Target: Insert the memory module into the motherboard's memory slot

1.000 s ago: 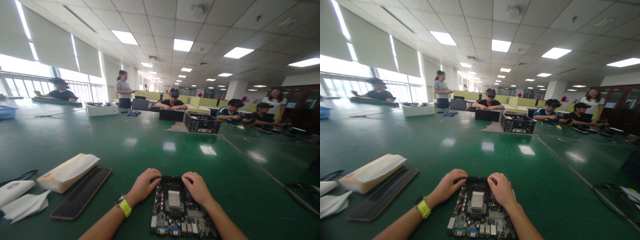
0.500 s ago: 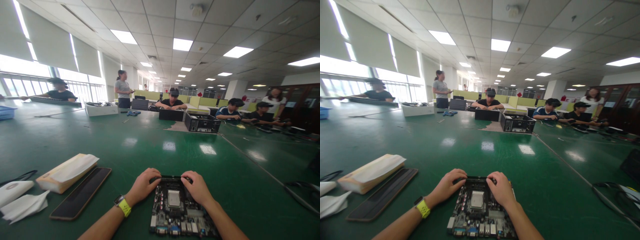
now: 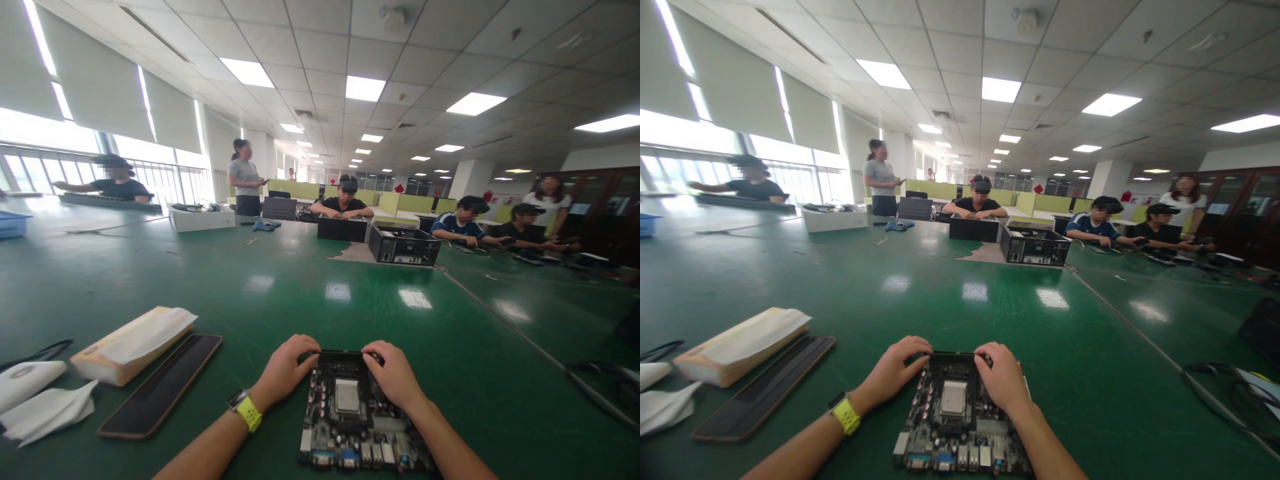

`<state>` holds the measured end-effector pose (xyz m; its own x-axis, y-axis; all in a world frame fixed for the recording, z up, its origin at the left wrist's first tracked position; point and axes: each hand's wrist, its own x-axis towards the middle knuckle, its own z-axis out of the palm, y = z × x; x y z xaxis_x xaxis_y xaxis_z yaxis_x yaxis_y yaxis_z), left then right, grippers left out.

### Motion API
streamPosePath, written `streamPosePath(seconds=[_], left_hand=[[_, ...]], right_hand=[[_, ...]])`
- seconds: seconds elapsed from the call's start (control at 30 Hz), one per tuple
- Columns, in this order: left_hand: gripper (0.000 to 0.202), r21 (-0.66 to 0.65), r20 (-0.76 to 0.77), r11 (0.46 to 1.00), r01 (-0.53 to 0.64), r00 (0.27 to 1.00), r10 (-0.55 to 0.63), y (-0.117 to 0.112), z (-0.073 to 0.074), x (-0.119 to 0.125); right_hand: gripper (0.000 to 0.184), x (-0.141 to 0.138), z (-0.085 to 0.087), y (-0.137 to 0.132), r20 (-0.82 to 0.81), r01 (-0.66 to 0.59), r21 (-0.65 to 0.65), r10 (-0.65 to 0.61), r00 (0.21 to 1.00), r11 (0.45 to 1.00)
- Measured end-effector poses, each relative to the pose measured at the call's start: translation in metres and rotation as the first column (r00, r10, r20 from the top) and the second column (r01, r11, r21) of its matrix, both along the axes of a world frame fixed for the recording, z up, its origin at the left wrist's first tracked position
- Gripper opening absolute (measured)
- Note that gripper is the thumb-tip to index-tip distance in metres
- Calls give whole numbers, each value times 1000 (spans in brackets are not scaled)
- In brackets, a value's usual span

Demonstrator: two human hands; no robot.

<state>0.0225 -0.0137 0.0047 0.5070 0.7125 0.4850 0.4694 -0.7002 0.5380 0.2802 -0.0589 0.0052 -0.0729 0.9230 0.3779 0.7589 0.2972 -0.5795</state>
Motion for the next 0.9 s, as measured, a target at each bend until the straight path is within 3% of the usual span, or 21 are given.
streamPosePath(seconds=[0.9], left_hand=[[13, 12, 2, 1000, 8, 1000, -8, 1, -1, 0]], right_hand=[[19, -3, 4, -4, -19, 18, 6, -18, 1000, 1000]])
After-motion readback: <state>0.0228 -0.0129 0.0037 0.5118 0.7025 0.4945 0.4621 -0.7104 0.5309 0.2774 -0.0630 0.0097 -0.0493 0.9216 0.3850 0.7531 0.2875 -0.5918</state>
